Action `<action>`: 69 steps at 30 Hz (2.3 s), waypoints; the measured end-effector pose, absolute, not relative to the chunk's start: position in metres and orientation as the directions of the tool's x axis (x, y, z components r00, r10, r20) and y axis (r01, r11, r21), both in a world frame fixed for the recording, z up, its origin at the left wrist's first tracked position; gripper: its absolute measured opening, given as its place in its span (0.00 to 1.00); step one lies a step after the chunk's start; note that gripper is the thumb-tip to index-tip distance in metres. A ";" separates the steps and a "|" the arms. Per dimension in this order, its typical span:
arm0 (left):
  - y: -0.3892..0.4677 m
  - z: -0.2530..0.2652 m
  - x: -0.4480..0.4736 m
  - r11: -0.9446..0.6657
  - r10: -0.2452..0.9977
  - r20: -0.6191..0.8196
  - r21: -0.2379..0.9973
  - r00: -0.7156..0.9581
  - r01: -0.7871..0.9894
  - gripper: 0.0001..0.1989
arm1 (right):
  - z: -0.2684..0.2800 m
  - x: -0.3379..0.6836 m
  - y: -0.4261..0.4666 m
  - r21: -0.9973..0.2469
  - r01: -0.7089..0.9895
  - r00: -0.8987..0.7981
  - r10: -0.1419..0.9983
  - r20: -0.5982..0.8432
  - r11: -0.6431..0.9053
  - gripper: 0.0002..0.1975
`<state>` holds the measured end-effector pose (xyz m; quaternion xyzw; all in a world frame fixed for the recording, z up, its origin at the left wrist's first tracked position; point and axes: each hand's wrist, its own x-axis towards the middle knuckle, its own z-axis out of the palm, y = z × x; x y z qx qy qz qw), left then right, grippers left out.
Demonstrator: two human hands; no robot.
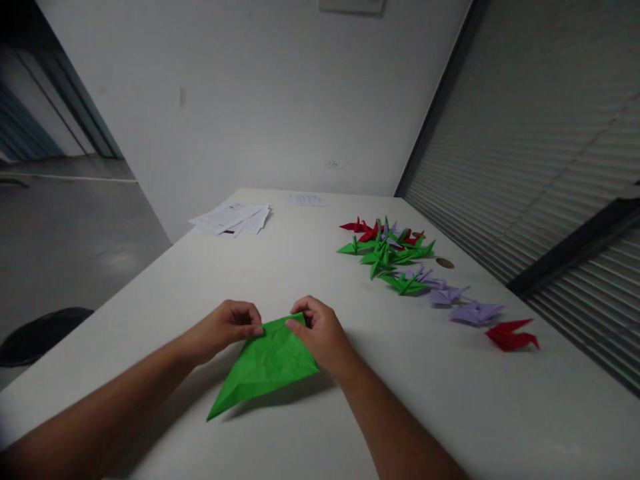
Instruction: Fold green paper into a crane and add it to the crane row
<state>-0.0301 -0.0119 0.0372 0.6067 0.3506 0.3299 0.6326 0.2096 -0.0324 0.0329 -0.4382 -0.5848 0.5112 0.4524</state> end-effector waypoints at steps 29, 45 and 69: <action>-0.010 0.016 -0.018 -0.089 0.878 0.028 0.990 0.477 0.105 0.17 | 0.016 0.209 -0.024 -0.998 0.053 -0.163 0.985 -0.051 -0.043 0.14; -0.009 0.017 -0.022 0.436 0.829 -0.240 0.843 0.505 -0.316 0.16 | 0.013 0.206 -0.020 -0.938 -0.235 -0.029 0.966 -0.256 -0.256 0.17; -0.008 0.004 -0.013 0.161 0.931 -0.111 0.980 0.347 -0.120 0.19 | 0.005 0.192 -0.025 -0.907 -0.334 -0.133 0.966 -0.224 -0.256 0.19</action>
